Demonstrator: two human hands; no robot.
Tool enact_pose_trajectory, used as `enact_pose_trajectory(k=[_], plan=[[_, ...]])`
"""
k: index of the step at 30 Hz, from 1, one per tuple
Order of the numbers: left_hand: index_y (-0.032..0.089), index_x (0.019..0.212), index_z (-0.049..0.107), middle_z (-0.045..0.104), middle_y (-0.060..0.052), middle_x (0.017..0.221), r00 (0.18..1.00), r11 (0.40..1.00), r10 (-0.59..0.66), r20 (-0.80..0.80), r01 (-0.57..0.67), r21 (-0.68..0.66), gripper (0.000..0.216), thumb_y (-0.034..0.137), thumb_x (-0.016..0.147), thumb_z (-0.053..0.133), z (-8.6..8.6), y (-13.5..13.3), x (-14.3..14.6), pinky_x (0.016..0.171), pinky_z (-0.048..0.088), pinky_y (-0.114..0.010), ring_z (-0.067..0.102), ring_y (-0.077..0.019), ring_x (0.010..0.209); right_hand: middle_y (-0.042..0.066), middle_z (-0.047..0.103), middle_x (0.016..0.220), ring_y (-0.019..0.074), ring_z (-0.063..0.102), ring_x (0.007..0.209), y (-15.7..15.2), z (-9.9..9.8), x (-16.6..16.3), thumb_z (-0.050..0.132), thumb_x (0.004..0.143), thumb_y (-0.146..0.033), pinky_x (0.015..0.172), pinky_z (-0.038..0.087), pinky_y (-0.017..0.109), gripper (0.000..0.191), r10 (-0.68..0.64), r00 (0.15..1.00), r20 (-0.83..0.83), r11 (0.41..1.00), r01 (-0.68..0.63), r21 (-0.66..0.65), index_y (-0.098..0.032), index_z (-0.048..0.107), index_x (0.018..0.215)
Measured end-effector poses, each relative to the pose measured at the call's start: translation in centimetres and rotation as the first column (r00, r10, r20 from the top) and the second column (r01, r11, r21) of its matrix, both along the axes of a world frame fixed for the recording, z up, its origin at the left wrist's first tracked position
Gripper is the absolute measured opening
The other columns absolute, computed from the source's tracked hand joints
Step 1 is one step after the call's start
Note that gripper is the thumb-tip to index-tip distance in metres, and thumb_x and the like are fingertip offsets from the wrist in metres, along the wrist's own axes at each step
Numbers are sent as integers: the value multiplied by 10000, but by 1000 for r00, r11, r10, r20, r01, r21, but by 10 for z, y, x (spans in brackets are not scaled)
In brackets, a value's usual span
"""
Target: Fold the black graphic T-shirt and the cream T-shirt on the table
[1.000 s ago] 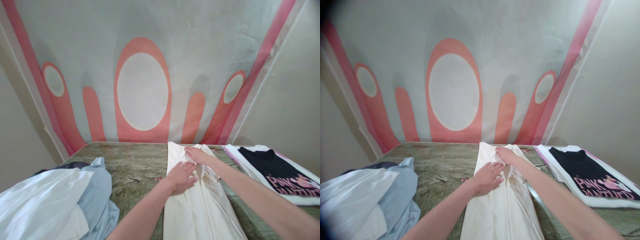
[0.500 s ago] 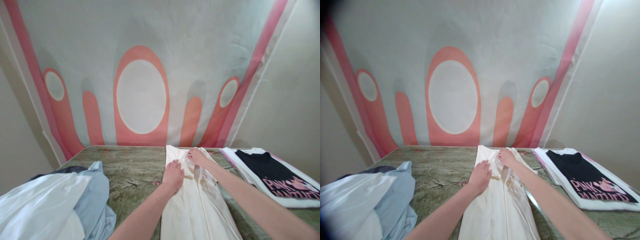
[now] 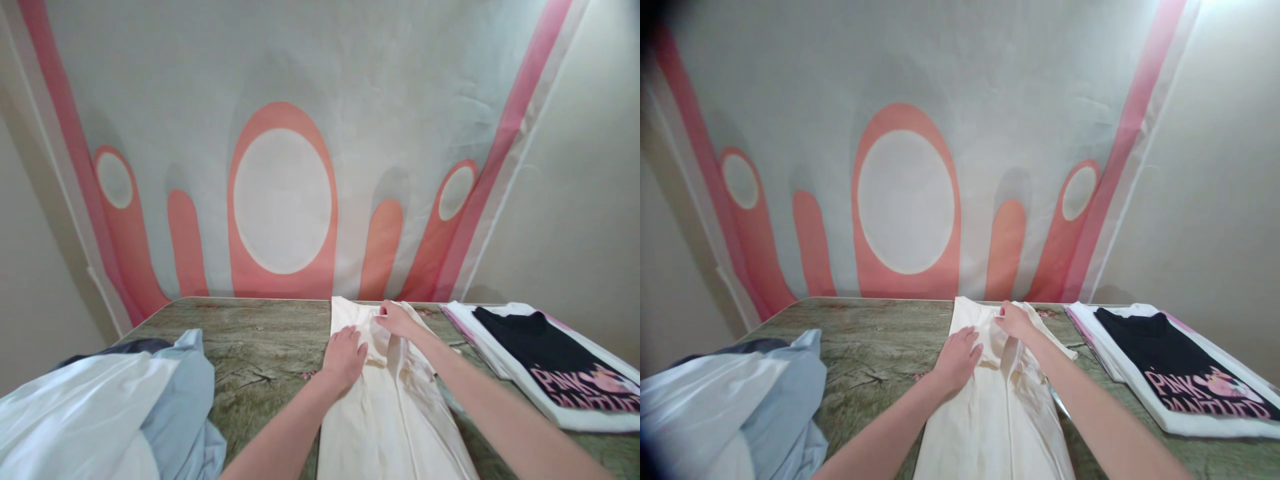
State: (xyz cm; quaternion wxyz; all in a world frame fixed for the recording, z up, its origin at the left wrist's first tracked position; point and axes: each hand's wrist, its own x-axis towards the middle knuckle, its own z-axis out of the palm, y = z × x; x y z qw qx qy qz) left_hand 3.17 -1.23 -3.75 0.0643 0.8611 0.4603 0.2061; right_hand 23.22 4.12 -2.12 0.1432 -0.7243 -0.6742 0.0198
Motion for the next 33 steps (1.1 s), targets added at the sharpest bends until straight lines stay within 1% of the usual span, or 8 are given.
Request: enact_pose_trajectory(k=[3, 7, 10, 12, 16, 24, 28, 33], plan=[[198, 1187, 511, 528, -64, 1245, 997, 997, 68, 33, -67, -36, 332, 270, 894, 370, 10, 31, -5, 988, 330, -311, 463, -179, 1152, 51, 660, 875, 149, 594, 770, -4, -2, 5, 511, 801, -333, 622, 351, 221, 317, 4, 998, -55, 999, -3, 34, -153, 533, 1061], [205, 1147, 541, 536, -69, 1220, 987, 986, 159, -9, -159, -40, 309, 186, 871, 401, 25, 91, -9, 962, 336, -326, 455, -193, 1146, 67, 659, 844, 193, 589, 842, -7, -7, 13, 511, 794, -312, 694, 358, 255, 333, 0, 998, -62, 996, 6, 92, -150, 535, 1084], [213, 1072, 596, 574, -73, 1138, 982, 982, 186, -24, -187, -38, 265, 235, 886, 408, 27, 125, -8, 939, 342, -346, 472, -208, 1108, 73, 656, 881, 198, 585, 862, -7, -14, 16, 505, 787, -289, 741, 361, 266, 330, 7, 996, -94, 995, 2, 98, -154, 540, 1086], [225, 1013, 626, 581, -67, 1100, 979, 979, 203, -24, -204, -27, 254, 313, 888, 423, 24, 137, -7, 923, 347, -350, 473, -218, 1088, 71, 649, 917, 192, 575, 882, -6, -21, 16, 493, 788, -268, 777, 359, 268, 318, 34, 990, -139, 992, -17, 126, -162, 543, 1083], [235, 980, 633, 562, -57, 1093, 970, 970, 242, -5, -242, -3, 299, 444, 857, 458, 13, 143, -7, 906, 353, -347, 456, -228, 1073, 65, 637, 909, 193, 557, 874, -6, -32, 16, 481, 773, -240, 810, 360, 284, 306, 66, 977, -204, 979, -24, 202, -162, 549, 1062], [206, 916, 620, 557, -56, 1081, 970, 970, 242, 15, -242, 6, 222, 375, 856, 490, 3, 146, -8, 904, 344, -334, 440, -218, 1073, 29, 586, 805, 167, 545, 727, -14, -30, 11, 387, 793, -234, 707, 411, 270, 339, 115, 914, -389, 947, 17, 320, -159, 481, 1110], [196, 925, 614, 568, -71, 1062, 965, 965, 263, 13, -263, 10, 243, 385, 866, 474, 2, 146, -9, 884, 353, -330, 444, -226, 1073, 43, 579, 825, 172, 541, 747, -16, -31, 11, 384, 784, -221, 744, 409, 279, 326, 124, 922, -366, 937, 12, 348, -141, 494, 1080], [184, 899, 622, 583, -94, 1027, 947, 947, 322, -6, -322, 6, 301, 452, 840, 500, 4, 144, -11, 859, 369, -350, 474, -244, 1035, 50, 581, 870, 178, 539, 796, -14, -36, 12, 394, 773, -210, 775, 403, 286, 334, 94, 948, -303, 945, 11, 326, -144, 502, 1083]])
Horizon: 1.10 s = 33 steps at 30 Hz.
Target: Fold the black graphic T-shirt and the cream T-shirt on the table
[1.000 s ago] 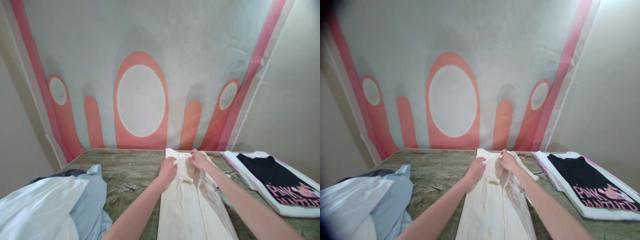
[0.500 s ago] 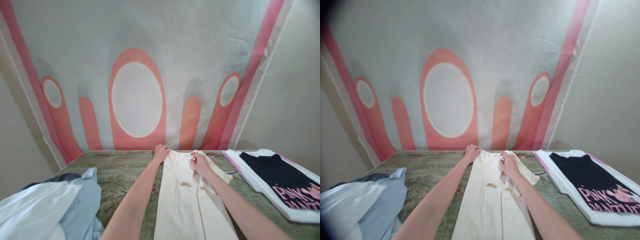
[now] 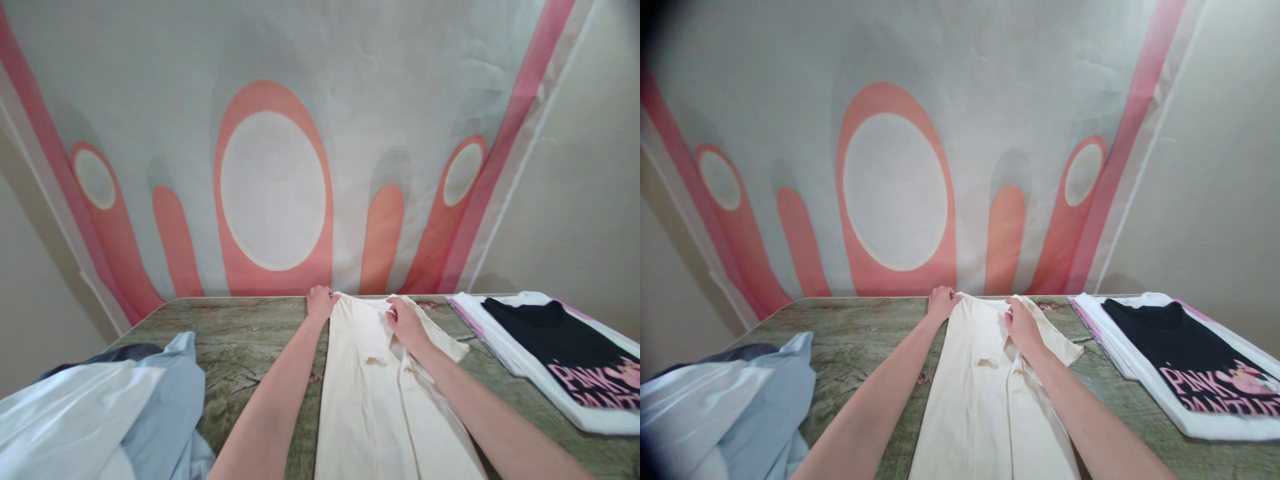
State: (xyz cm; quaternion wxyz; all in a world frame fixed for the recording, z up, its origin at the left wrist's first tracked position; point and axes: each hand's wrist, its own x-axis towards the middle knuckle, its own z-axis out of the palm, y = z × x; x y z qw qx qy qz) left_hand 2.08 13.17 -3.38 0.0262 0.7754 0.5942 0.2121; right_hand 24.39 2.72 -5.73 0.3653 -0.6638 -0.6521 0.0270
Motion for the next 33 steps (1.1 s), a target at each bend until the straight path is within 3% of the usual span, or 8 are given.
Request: enact_pose_trajectory(k=[5, 8, 11, 13, 16, 23, 28, 33], plan=[[164, 988, 578, 555, -117, 1071, 1000, 999, 9, -15, -9, 39, 288, 403, 843, 513, 12, -11, 2, 898, 346, -401, 448, -266, 1073, 48, 575, 911, 180, 539, 838, 0, -3, -1, 408, 763, -181, 807, 406, 291, 355, 0, 999, 48, 1000, 1, -24, -159, 488, 1108], [186, 1104, 512, 496, -95, 1179, 993, 990, -109, -36, 111, 89, 249, 271, 873, 471, 18, -26, 8, 959, 302, -376, 392, -232, 1149, 84, 560, 1002, 195, 526, 916, -3, 2, -3, 431, 746, -136, 861, 393, 304, 355, 0, 995, 100, 999, -4, 38, -147, 505, 1092], [219, 1058, 531, 509, -51, 1154, 961, 959, -267, -75, 273, 80, 218, 176, 890, 399, 15, -43, 15, 963, 308, -309, 440, -173, 1102, 105, 560, 1038, 230, 489, 1008, -7, 11, -5, 445, 742, -102, 923, 355, 346, 317, -2, 983, 181, 995, -16, 98, -147, 554, 1035], [215, 1037, 540, 525, -49, 1119, 935, 935, -345, -87, 350, 55, 246, 141, 892, 355, 9, -51, 18, 942, 334, -279, 478, -155, 1052, 99, 577, 1023, 232, 485, 1022, -9, 16, -9, 420, 768, -90, 940, 343, 358, 282, 44, 976, 213, 993, -67, 101, -156, 585, 986], [182, 1053, 531, 525, -78, 1115, 906, 909, -412, -91, 416, 24, 281, 122, 891, 309, 0, -59, 20, 932, 352, -270, 487, -160, 1055, 82, 605, 1021, 198, 512, 1006, -11, 21, -19, 357, 829, -100, 941, 359, 330, 296, 221, 949, 224, 971, -235, 39, -164, 613, 964], [143, 1222, 409, 460, -113, 1245, 922, 925, -376, -91, 379, 26, 343, 224, 895, 346, -6, -63, 17, 953, 351, -291, 477, -183, 1112, 105, 537, 1254, 198, 453, 1171, -17, 20, -40, 368, 899, -307, 1008, 313, 329, 375, 489, 824, 287, 872, -448, -200, -150, 565, 1176], [171, 1317, 345, 318, -102, 1415, 923, 939, -342, -177, 344, -22, 445, 369, 921, 305, -7, -59, 12, 1062, 214, -367, 254, -198, 1316, 109, 296, 1446, 279, 222, 1331, -23, 11, -36, 271, 910, -462, 1054, 188, 473, 561, 475, 812, 339, 864, -356, -357, -178, 318, 1391], [233, 1361, 308, 281, -58, 1450, 915, 936, -351, -200, 344, -69, 511, 482, 922, 233, -8, -49, 3, 1072, 183, -410, 208, -197, 1339, 111, 217, 1474, 297, 159, 1348, -24, 9, -33, 247, 898, -519, 1057, 141, 481, 601, 436, 830, 347, 865, -281, -415, -187, 311, 1396]])
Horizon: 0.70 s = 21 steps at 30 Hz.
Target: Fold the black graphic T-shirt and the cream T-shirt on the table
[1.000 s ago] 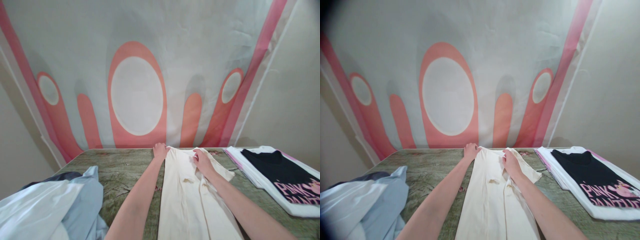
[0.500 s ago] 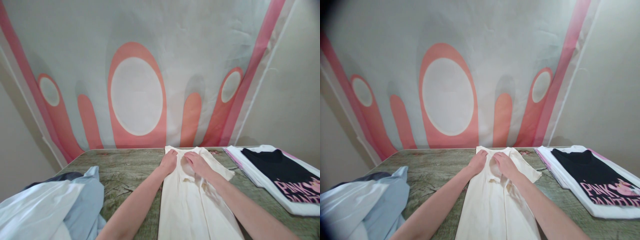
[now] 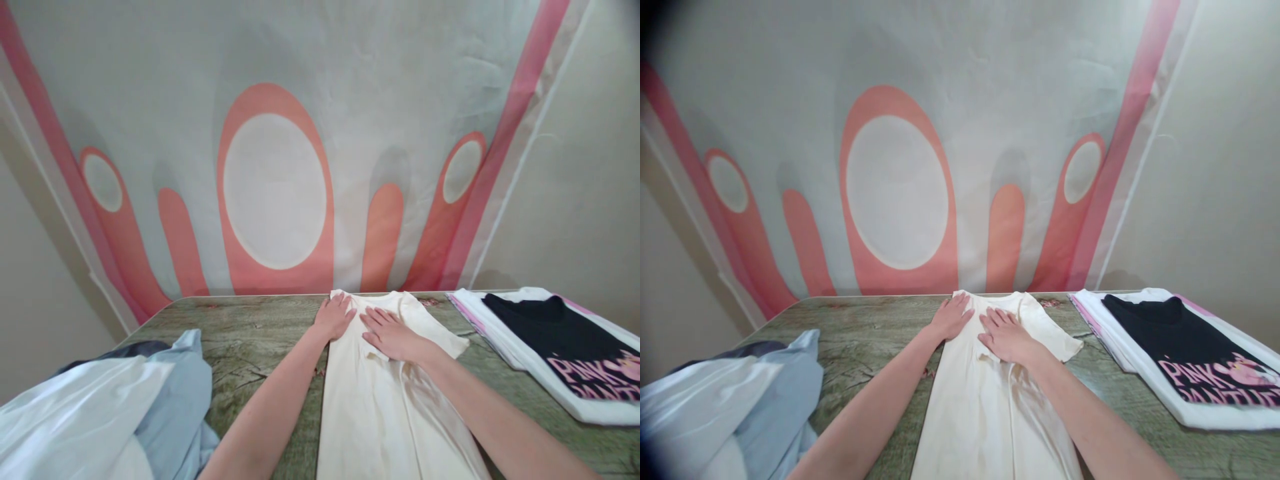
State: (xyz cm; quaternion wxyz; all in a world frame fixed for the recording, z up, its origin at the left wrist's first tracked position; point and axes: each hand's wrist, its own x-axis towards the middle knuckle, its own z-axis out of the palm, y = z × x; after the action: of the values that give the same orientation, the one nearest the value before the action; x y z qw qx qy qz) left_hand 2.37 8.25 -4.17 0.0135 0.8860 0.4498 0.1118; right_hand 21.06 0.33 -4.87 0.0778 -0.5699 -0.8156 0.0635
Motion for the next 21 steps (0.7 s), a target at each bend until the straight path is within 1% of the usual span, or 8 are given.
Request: enact_pose_trajectory(k=[4, 6, 8, 10, 12, 15, 18, 21], plan=[[165, 1365, 315, 271, -95, 1451, 995, 995, 95, 8, -95, -23, 541, 463, 922, 229, 0, 8, -9, 1066, 196, -415, 231, -220, 1332, 133, 233, 1466, 297, 189, 1340, -3, 5, -2, 291, 888, -512, 1050, 141, 479, 597, -38, 999, 6, 999, 38, 10, -177, 340, 1379], [143, 1354, 334, 289, -110, 1441, 990, 991, 137, 22, -136, -14, 515, 414, 926, 243, 1, 11, -12, 1065, 197, -406, 266, -222, 1317, 138, 254, 1459, 297, 217, 1330, -4, 9, -3, 320, 880, -508, 1048, 140, 479, 592, -57, 998, 9, 998, 57, 23, -171, 360, 1365], [136, 1343, 350, 300, -112, 1436, 988, 989, 147, 36, -147, 3, 475, 345, 926, 262, 2, 11, -15, 1066, 195, -395, 270, -216, 1315, 144, 297, 1440, 297, 248, 1316, -5, 12, -5, 365, 866, -497, 1047, 140, 484, 579, -78, 997, 10, 996, 78, 42, -163, 398, 1338], [140, 1335, 364, 309, -95, 1434, 991, 991, 128, 49, -129, 25, 446, 273, 917, 280, 4, 10, -16, 1071, 187, -382, 244, -201, 1326, 146, 354, 1409, 290, 285, 1298, -6, 14, -8, 416, 852, -461, 1049, 156, 474, 541, -73, 997, 1, 995, 73, 61, -156, 446, 1298], [151, 1312, 398, 344, -74, 1418, 995, 995, 81, 61, -84, 51, 426, 216, 908, 279, 8, 7, -16, 1079, 172, -362, 242, -180, 1326, 156, 394, 1380, 271, 321, 1281, -5, 14, -11, 435, 853, -401, 1053, 192, 432, 502, -31, 999, -21, 997, 33, 67, -130, 472, 1274], [162, 1252, 471, 439, -56, 1355, 998, 997, -15, 63, 11, 70, 409, 185, 911, 247, 13, 2, -14, 1081, 171, -304, 326, -145, 1279, 181, 394, 1374, 251, 327, 1283, -4, 12, -15, 414, 864, -321, 1057, 231, 369, 493, 28, 999, -45, 998, -25, 63, -72, 456, 1287], [168, 1252, 475, 468, -48, 1332, 995, 995, -84, 47, 81, 55, 410, 219, 922, 237, 13, -3, -12, 1063, 207, -264, 380, -128, 1241, 174, 365, 1395, 261, 308, 1294, -4, 10, -14, 402, 866, -319, 1053, 244, 389, 502, 40, 998, -46, 998, -38, 43, -80, 439, 1306], [165, 1324, 391, 375, -60, 1402, 992, 992, -124, 3, 124, 9, 451, 337, 934, 243, 10, -5, -12, 1063, 215, -309, 310, -157, 1294, 161, 312, 1428, 269, 270, 1313, -5, 14, -10, 368, 878, -376, 1052, 231, 417, 540, 54, 998, -29, 998, -54, -13, -95, 396, 1340]])
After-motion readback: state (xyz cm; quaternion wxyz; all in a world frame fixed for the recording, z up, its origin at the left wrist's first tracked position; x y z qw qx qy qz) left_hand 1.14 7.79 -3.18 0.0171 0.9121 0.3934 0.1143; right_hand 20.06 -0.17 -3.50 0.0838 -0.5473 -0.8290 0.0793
